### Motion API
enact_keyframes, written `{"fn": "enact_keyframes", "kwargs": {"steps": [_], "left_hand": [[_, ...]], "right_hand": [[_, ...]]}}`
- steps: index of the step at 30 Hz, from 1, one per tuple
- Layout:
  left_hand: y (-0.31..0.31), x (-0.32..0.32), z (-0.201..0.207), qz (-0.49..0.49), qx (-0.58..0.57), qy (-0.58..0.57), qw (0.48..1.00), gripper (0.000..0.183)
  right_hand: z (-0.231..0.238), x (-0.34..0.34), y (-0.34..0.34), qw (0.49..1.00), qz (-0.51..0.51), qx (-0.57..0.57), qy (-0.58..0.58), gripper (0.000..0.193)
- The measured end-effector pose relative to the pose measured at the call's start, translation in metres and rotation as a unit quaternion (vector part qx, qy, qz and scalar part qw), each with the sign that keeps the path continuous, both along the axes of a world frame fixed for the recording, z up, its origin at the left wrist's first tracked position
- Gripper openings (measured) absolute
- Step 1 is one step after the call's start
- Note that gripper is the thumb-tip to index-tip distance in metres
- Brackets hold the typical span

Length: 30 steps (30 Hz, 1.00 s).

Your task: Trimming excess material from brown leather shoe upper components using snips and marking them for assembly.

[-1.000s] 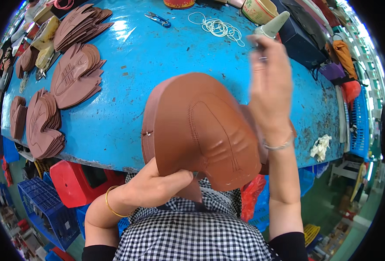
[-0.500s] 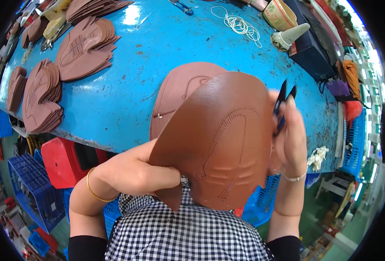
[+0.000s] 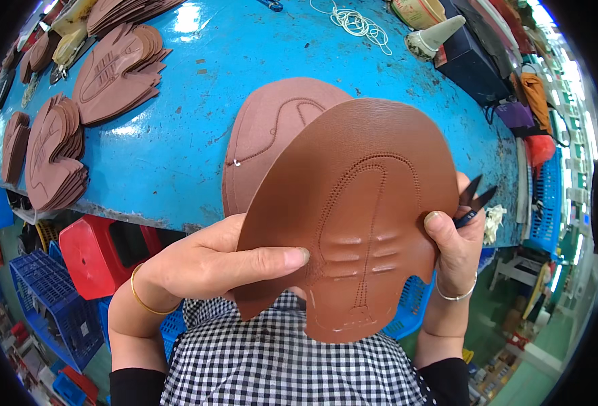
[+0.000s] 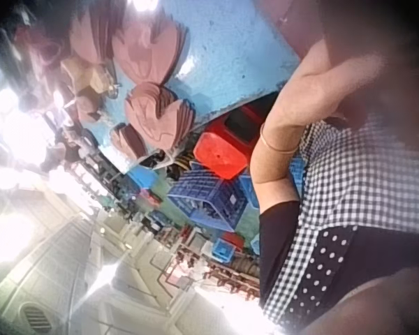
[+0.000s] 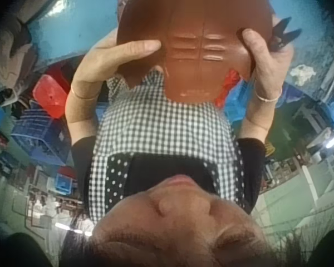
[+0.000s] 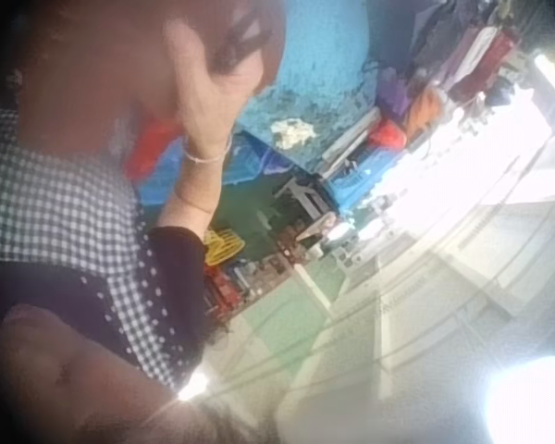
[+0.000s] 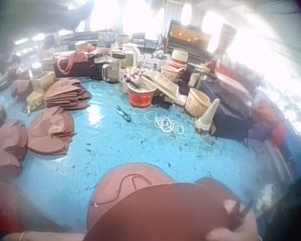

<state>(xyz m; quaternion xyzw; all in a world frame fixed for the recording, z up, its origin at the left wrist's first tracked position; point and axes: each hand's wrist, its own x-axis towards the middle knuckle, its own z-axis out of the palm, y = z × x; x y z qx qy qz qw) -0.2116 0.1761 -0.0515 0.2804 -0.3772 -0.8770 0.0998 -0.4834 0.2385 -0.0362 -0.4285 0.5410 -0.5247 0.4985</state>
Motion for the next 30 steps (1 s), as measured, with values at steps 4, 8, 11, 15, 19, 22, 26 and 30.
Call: {"fn": "enact_keyframes", "kwargs": {"steps": [4,8,11,15,19,22,26,30], "left_hand": [[0.005,0.003,0.003,0.002,-0.016,0.021,1.000,0.036],[0.011,0.006,0.011,0.002,-0.023,0.040,0.999,0.031],[0.009,0.010,0.013,-0.001,-0.027,0.068,0.997,0.030],[0.006,0.012,0.012,-0.024,-0.035,0.090,0.995,0.030],[0.004,0.014,0.008,-0.027,-0.041,0.073,0.996,0.030],[0.005,0.014,0.007,-0.018,-0.045,0.073,0.996,0.029],[0.008,0.015,0.007,0.021,-0.059,0.044,0.997,0.028],[0.007,0.030,0.010,0.155,-0.032,-0.085,0.984,0.031]], "right_hand": [[0.006,0.007,0.006,0.998,-0.020,-0.041,0.042,0.020],[0.010,0.015,0.008,0.995,-0.037,-0.071,0.057,0.023],[0.009,0.014,0.011,0.995,-0.031,-0.085,0.053,0.023],[0.010,0.018,0.010,0.994,-0.037,-0.076,0.065,0.022],[0.007,0.017,0.008,0.994,-0.020,-0.054,0.089,0.019],[0.006,0.020,0.003,0.997,-0.008,-0.035,0.074,0.018],[-0.003,0.021,-0.002,0.998,0.002,-0.021,0.067,0.012],[-0.016,-0.005,0.001,0.996,0.024,0.052,0.066,0.017]]}}
